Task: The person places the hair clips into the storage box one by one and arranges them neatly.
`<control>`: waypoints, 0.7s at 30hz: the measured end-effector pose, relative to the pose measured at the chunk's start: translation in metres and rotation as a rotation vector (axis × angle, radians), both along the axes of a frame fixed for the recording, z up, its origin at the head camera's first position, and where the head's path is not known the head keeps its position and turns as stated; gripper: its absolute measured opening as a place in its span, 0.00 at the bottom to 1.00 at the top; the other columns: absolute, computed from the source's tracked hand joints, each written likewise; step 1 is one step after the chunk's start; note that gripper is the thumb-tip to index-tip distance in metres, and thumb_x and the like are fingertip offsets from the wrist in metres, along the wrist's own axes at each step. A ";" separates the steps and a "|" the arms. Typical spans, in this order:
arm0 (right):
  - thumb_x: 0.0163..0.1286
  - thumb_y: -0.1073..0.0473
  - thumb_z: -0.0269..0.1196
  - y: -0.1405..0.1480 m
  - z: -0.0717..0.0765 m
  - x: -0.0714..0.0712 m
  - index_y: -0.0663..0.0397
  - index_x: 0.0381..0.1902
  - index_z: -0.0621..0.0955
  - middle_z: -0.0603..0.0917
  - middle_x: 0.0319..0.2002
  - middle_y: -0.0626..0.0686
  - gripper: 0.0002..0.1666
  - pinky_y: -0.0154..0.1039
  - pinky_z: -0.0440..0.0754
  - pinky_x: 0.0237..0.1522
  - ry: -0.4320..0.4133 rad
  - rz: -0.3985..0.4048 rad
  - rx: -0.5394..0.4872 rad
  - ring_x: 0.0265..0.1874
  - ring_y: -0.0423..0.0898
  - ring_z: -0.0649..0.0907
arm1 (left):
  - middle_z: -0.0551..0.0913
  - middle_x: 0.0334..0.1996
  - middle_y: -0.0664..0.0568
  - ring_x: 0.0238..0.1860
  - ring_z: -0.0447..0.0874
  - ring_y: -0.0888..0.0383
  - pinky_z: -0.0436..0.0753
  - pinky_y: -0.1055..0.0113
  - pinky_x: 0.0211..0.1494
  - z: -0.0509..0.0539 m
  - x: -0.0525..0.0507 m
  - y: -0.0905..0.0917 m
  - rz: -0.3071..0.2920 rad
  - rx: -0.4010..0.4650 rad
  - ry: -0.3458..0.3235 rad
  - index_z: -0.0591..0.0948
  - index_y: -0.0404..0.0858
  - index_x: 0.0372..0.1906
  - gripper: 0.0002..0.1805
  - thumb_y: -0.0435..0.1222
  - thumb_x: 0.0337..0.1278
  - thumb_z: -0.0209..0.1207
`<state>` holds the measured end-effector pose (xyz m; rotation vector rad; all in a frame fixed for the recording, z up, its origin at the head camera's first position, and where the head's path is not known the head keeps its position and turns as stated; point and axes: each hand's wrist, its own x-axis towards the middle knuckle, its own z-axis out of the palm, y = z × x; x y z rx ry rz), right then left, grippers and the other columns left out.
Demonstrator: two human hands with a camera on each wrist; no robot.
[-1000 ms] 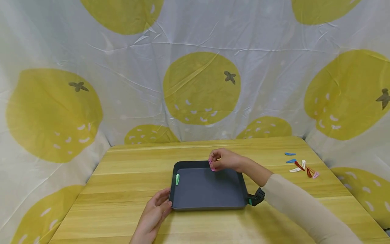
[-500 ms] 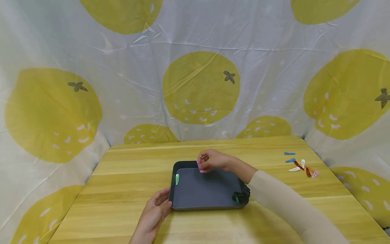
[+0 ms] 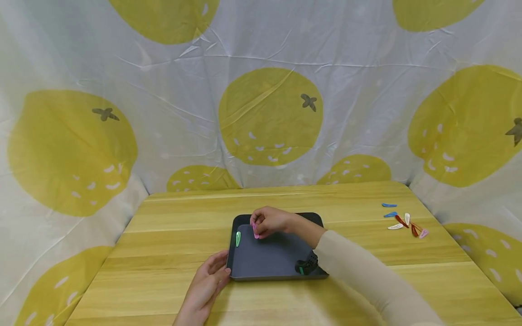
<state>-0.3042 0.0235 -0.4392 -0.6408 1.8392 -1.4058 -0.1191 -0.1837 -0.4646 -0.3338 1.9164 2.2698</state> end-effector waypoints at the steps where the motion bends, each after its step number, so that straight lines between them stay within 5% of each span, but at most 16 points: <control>1: 0.69 0.77 0.61 -0.002 -0.001 0.000 0.81 0.51 0.74 0.82 0.31 0.56 0.15 0.41 0.88 0.38 0.000 0.002 0.002 0.31 0.48 0.85 | 0.62 0.73 0.28 0.73 0.61 0.35 0.67 0.42 0.72 0.000 0.000 0.000 -0.001 0.000 0.001 0.62 0.26 0.76 0.32 0.20 0.69 0.52; 21: 0.64 0.72 0.70 -0.031 -0.014 0.004 0.58 0.32 0.85 0.88 0.27 0.54 0.05 0.37 0.83 0.28 0.186 -0.018 0.175 0.26 0.45 0.84 | 0.61 0.73 0.26 0.73 0.62 0.36 0.69 0.45 0.71 -0.003 -0.002 -0.001 -0.006 0.012 -0.002 0.61 0.25 0.75 0.32 0.21 0.69 0.53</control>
